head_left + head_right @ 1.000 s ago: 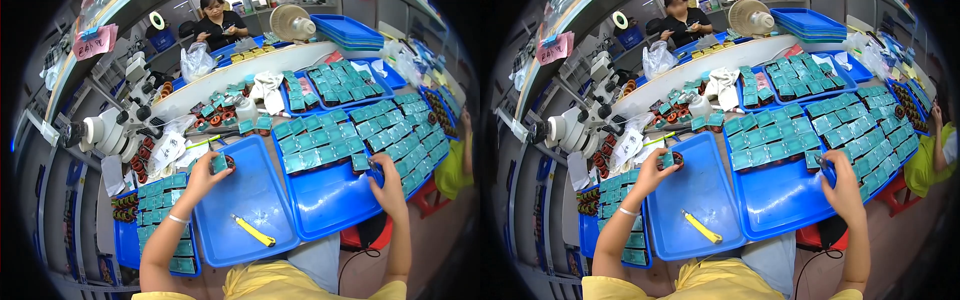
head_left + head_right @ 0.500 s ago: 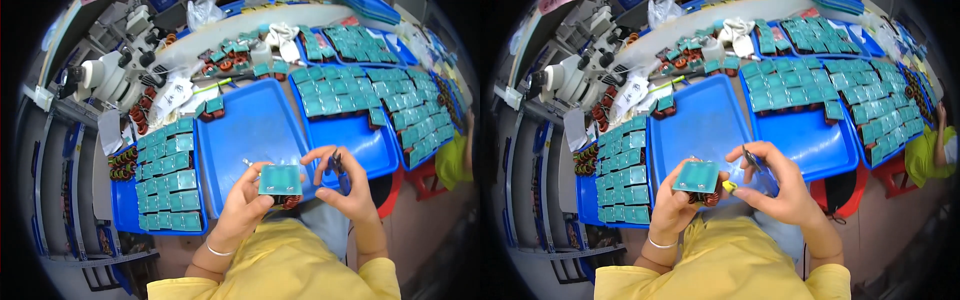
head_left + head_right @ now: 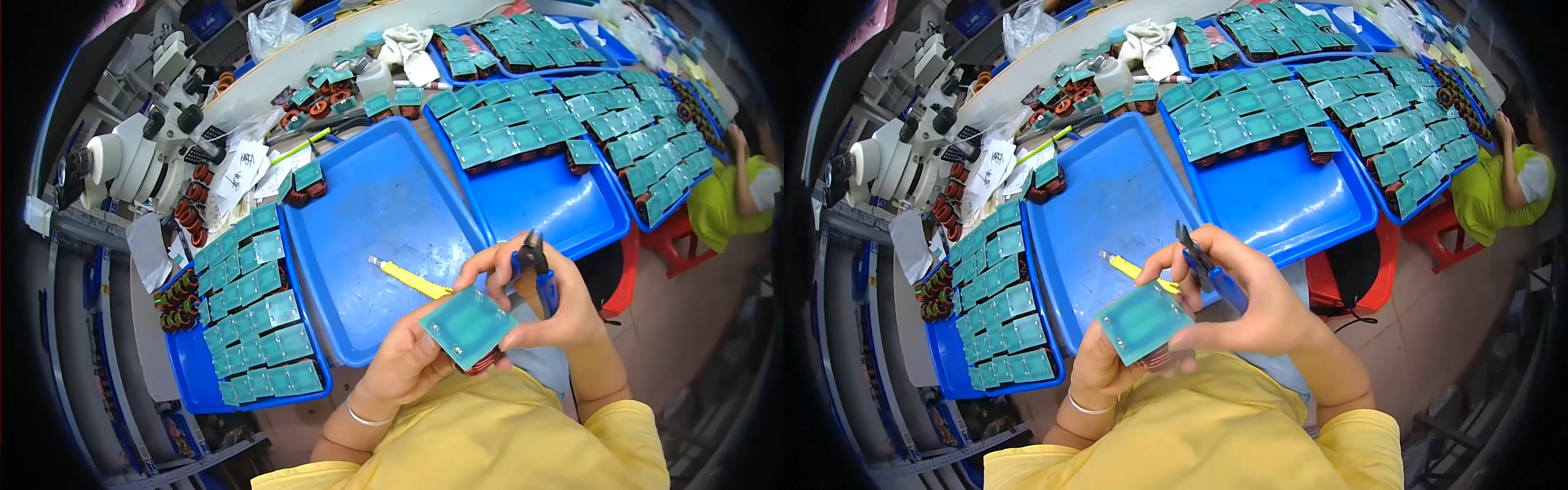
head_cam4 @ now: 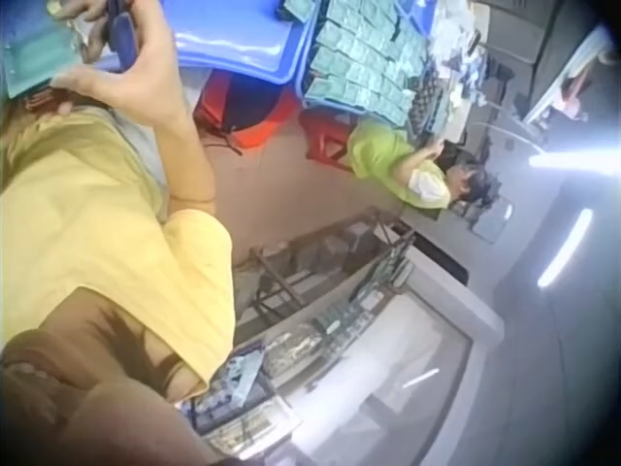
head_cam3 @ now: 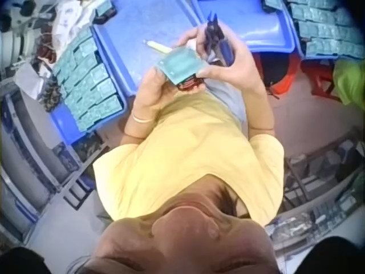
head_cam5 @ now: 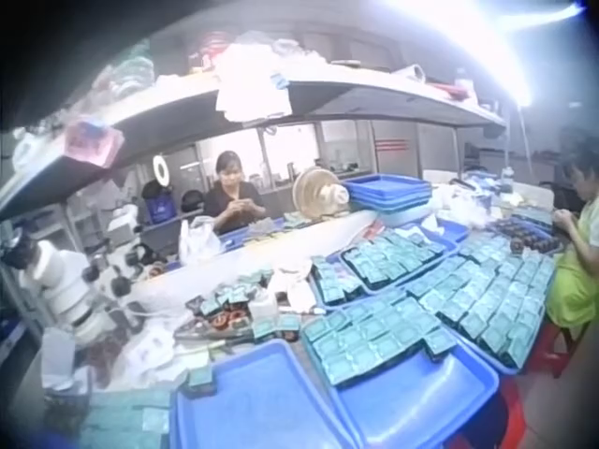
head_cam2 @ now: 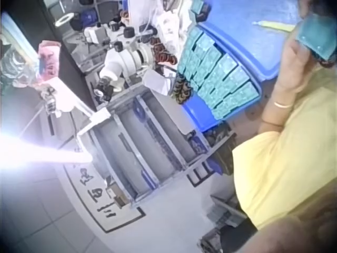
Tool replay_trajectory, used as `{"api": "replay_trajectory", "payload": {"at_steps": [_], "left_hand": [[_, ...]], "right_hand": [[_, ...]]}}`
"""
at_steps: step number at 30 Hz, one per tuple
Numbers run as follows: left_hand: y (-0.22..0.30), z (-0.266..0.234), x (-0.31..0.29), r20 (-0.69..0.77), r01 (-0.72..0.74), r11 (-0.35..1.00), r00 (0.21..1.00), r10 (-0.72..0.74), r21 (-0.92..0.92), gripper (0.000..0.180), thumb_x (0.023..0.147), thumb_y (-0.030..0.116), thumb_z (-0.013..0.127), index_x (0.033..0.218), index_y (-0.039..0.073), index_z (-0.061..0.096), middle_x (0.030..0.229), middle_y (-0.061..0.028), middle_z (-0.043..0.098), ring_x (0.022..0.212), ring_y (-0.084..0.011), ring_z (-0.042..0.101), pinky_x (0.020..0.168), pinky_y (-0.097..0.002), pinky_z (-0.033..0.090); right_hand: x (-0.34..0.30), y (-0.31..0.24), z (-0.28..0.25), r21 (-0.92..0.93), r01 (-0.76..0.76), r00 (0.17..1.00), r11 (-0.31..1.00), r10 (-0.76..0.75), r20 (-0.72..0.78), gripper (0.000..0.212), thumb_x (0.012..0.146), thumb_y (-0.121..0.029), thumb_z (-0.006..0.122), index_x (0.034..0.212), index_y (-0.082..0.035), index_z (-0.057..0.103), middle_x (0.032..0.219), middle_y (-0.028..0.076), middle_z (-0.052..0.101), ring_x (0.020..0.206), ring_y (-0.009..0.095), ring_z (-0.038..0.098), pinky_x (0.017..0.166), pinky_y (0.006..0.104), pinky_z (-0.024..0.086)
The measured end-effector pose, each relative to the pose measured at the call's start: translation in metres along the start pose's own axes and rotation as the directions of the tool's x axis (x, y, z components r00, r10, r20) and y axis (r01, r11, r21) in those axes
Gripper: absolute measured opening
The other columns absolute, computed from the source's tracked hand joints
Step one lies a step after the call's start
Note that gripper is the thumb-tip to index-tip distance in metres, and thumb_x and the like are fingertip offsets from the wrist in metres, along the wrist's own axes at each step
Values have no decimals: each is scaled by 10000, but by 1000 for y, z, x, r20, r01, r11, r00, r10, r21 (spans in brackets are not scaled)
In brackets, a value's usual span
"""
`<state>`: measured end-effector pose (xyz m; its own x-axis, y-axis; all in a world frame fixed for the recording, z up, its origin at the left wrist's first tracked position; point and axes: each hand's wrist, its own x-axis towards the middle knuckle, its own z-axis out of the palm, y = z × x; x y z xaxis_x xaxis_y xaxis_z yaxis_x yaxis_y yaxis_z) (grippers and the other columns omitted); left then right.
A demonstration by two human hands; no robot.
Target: Trimming wires and cleaning electronic components using pliers and a utility knife at a factory workstation.
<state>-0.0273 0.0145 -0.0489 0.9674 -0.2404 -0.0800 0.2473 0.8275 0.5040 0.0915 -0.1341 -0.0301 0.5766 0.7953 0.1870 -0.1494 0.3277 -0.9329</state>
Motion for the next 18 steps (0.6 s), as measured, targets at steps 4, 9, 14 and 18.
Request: {"api": "replay_trajectory", "payload": {"at_steps": [4,9,14,18], "left_hand": [[-9,-7,0,119,-310,913,950,288,265,703,751,88,704,1321,-9,302,1272,-142,392,1118,-248,483,873,-366,472],[0,4,6,-26,-285,672,911,412,684,826,663,53,758,1329,7,272,1213,-122,425,1103,-232,484,870,-359,471],[-5,6,9,-262,-280,860,872,414,426,863,645,140,796,1303,12,252,1148,-122,484,1066,-224,516,877,-344,458],[-9,-9,7,-181,-313,862,895,409,399,762,680,98,761,1258,20,272,1148,-115,451,1061,-205,495,867,-320,461]], "right_hand": [[-2,2,6,-164,72,993,984,-86,-76,589,513,-148,859,926,-74,445,1000,199,572,698,85,446,667,226,403],[-4,5,8,-426,163,973,890,-216,-77,605,582,-123,836,1039,-36,449,1027,76,563,691,69,414,624,203,392],[-2,7,8,-538,163,953,827,-274,-132,639,555,-138,853,1038,-36,449,958,65,586,671,69,431,628,203,411],[-3,10,5,-496,172,955,851,-268,-128,631,561,-135,851,1031,-39,441,950,72,588,697,69,453,640,209,415]]}}
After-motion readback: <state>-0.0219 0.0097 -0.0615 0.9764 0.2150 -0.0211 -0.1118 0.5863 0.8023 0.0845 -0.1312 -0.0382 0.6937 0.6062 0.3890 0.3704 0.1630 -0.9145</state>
